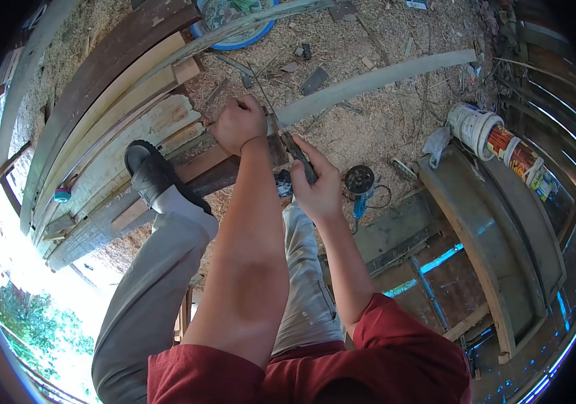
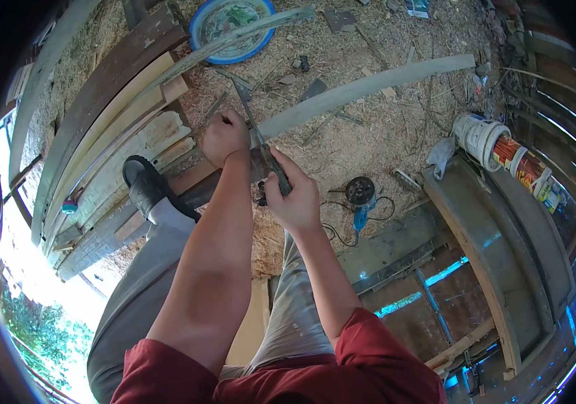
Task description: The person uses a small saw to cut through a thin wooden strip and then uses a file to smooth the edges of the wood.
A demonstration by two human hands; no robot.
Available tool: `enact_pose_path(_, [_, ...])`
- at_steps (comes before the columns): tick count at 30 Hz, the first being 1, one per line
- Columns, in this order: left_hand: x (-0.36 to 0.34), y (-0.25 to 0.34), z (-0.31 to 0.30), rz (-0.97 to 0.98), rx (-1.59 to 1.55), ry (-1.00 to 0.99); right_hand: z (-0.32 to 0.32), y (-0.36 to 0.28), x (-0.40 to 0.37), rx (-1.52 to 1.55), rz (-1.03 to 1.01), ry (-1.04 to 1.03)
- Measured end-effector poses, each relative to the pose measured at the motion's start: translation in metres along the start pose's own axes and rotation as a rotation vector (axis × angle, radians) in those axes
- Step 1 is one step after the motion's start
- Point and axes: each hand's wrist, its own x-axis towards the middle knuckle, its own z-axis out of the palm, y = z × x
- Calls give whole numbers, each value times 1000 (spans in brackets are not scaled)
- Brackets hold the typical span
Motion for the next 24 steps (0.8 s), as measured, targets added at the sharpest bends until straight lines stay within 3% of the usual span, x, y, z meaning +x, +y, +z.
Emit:
enact_pose_path(10, [0, 0, -1, -21, -16, -9, -3, 9, -12, -30, -77, 26])
enact_pose_path(16, [1, -1, 1, 5, -10, -3, -17, 10, -29, -19, 63, -34])
enact_pose_path(19, [2, 0, -1, -16, -11, -18, -13, 9, -23, -79, -39, 5])
enact_pose_path(21, [1, 3, 0, -14, -27, -25, -12, 16, -21, -114, -211, 54])
enact_pose_path(22, [1, 3, 2, -32, -36, -21, -15, 16, -23, -112, -211, 61])
enact_pose_path(24, [1, 1, 3, -51, -35, -19, -22, 14, -35, -73, 5, -34])
